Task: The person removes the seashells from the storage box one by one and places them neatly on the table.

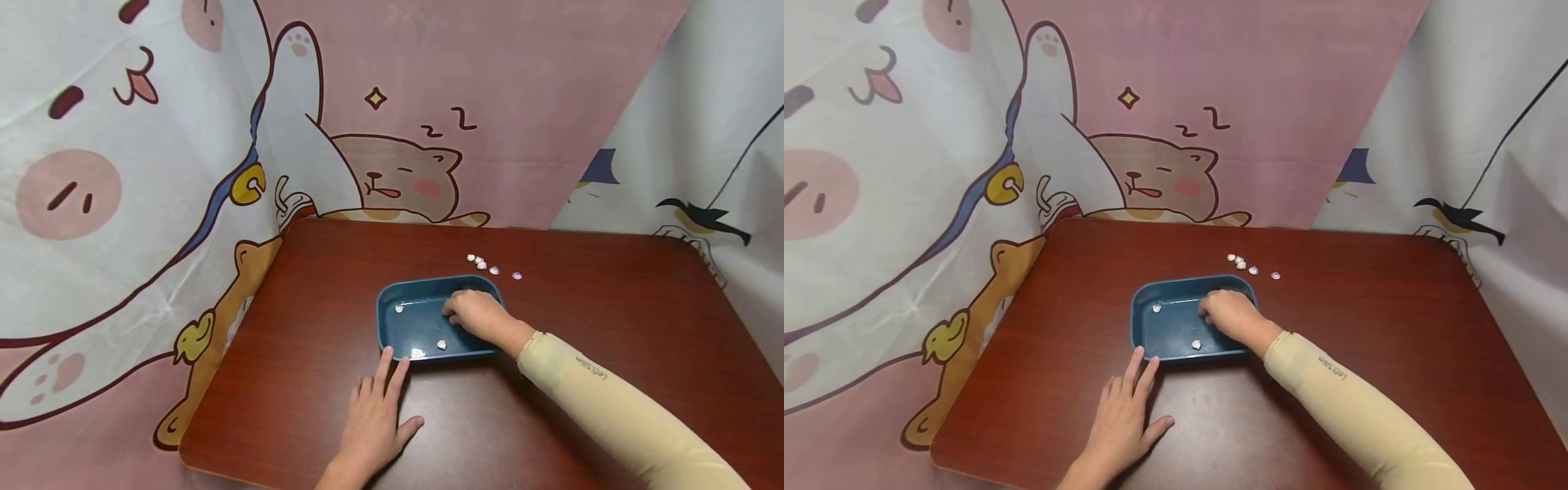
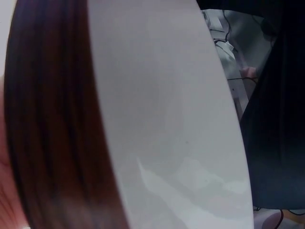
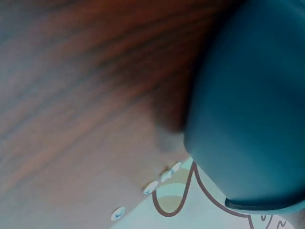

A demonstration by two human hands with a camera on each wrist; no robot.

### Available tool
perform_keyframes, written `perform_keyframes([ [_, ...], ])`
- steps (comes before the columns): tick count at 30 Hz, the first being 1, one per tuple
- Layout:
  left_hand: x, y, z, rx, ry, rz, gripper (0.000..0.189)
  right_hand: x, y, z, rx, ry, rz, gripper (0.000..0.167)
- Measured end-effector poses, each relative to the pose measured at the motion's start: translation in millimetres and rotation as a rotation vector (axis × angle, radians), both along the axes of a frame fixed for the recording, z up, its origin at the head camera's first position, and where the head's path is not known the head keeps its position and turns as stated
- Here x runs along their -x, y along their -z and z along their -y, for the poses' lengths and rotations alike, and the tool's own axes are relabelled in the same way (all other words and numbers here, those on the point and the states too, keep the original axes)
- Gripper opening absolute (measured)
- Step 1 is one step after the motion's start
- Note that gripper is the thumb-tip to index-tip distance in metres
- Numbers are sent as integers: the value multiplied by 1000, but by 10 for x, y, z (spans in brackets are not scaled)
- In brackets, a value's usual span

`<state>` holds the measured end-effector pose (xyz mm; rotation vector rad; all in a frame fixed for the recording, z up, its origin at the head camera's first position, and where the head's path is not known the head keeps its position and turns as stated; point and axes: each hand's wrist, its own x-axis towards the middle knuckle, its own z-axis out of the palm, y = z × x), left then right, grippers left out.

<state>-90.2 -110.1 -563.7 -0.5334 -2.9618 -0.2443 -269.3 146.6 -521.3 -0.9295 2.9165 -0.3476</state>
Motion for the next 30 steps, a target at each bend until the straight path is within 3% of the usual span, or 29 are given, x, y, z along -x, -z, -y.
perform_keyframes([
  [9,-22,4,-11,-11,4,-1,108,0,61,-12,56,18,-129,6],
  [16,-23,5,-19,2,-3,-21,108,149,-39,25,166,189,-276,7],
  [20,-41,30,-11,5,3,-30,107,233,-37,94,183,232,-254,4],
  [26,-53,63,-7,8,2,-15,107,192,53,176,234,145,-146,5],
  [30,-49,79,4,9,5,-40,106,148,61,191,292,130,-165,5],
])
